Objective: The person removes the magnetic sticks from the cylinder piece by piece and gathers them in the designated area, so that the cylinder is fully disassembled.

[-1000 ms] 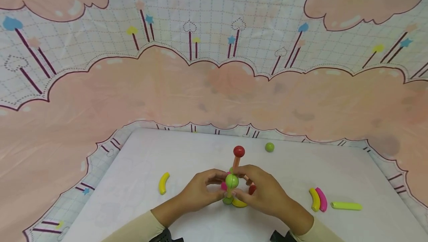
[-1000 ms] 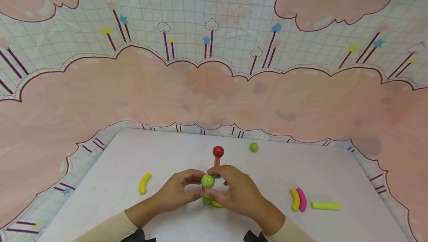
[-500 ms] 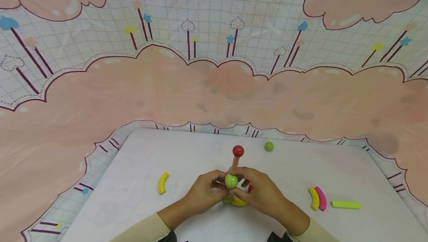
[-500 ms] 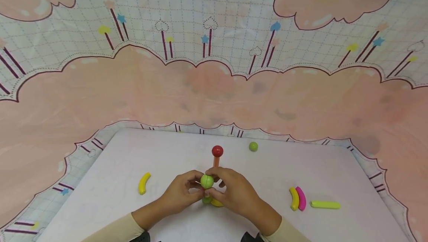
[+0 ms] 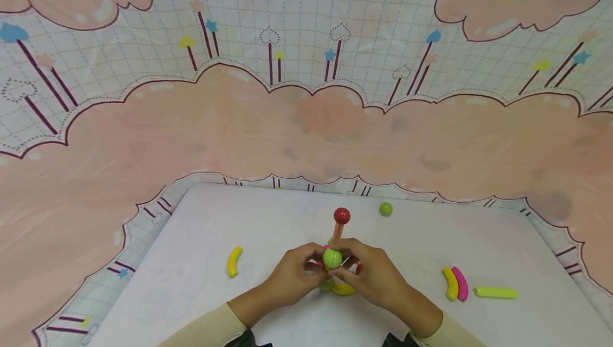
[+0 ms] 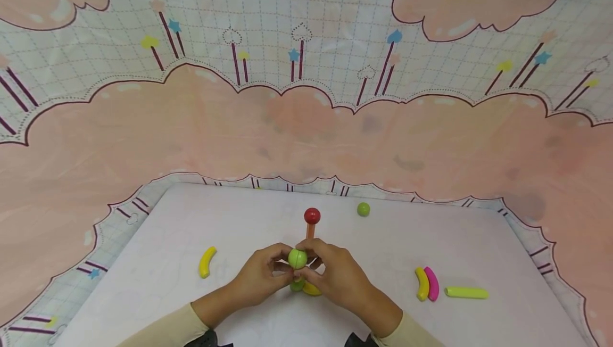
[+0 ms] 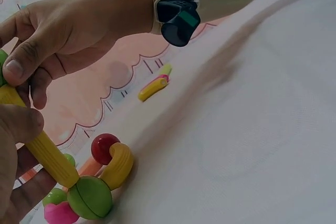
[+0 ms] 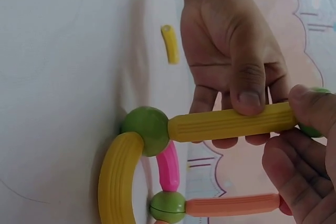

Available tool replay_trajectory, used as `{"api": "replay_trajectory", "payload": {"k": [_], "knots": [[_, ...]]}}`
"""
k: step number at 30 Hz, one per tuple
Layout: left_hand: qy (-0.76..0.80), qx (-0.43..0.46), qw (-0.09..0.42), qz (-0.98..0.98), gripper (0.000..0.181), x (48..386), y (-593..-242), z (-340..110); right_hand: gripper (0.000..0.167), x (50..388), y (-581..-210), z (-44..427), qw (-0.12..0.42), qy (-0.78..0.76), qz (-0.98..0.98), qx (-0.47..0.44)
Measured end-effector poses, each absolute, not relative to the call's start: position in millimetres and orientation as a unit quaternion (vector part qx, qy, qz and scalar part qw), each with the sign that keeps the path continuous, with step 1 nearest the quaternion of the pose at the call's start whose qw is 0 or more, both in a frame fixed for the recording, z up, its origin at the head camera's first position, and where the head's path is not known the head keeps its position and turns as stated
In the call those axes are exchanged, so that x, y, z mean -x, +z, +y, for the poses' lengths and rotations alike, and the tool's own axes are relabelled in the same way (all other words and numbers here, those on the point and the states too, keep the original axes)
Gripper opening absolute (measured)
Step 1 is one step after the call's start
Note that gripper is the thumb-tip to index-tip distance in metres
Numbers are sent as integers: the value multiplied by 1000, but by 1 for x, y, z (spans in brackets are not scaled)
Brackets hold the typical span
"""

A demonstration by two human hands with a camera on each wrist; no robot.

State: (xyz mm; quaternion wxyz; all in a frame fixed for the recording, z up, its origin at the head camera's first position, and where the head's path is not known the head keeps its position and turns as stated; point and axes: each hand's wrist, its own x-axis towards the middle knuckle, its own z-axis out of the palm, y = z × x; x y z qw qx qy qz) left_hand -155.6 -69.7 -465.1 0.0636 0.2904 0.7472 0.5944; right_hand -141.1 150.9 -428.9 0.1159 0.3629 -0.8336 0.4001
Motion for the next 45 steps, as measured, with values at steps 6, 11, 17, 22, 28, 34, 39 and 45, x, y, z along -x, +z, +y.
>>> {"api": "replay_trajectory", "payload": {"k": [6,11,17,22,28,34,39,45], "knots": [[594,-295,74,745,29,156,-465,-71,59,140,-426,151,104,421,-835,-338],[596,-295,75,743,29,156,-465,-71,56,141,-423,152,95,427,-840,-321],[606,-296,71,735,28,156,-465,-70,56,147,-422,160,119,423,-849,-292],[611,-293,76,731,29,156,-466,-70,57,154,-422,172,145,419,-857,-261],[616,-285,83,729,29,156,-466,-71,57,159,-422,187,148,389,-882,-221],[617,-280,87,730,29,157,-467,-70,57,167,-427,202,158,367,-896,-195],[615,-280,84,733,27,157,-468,-70,57,176,-435,216,161,357,-906,-163],[608,-280,80,738,26,157,-468,-70,54,187,-443,235,158,353,-913,-126]]}}
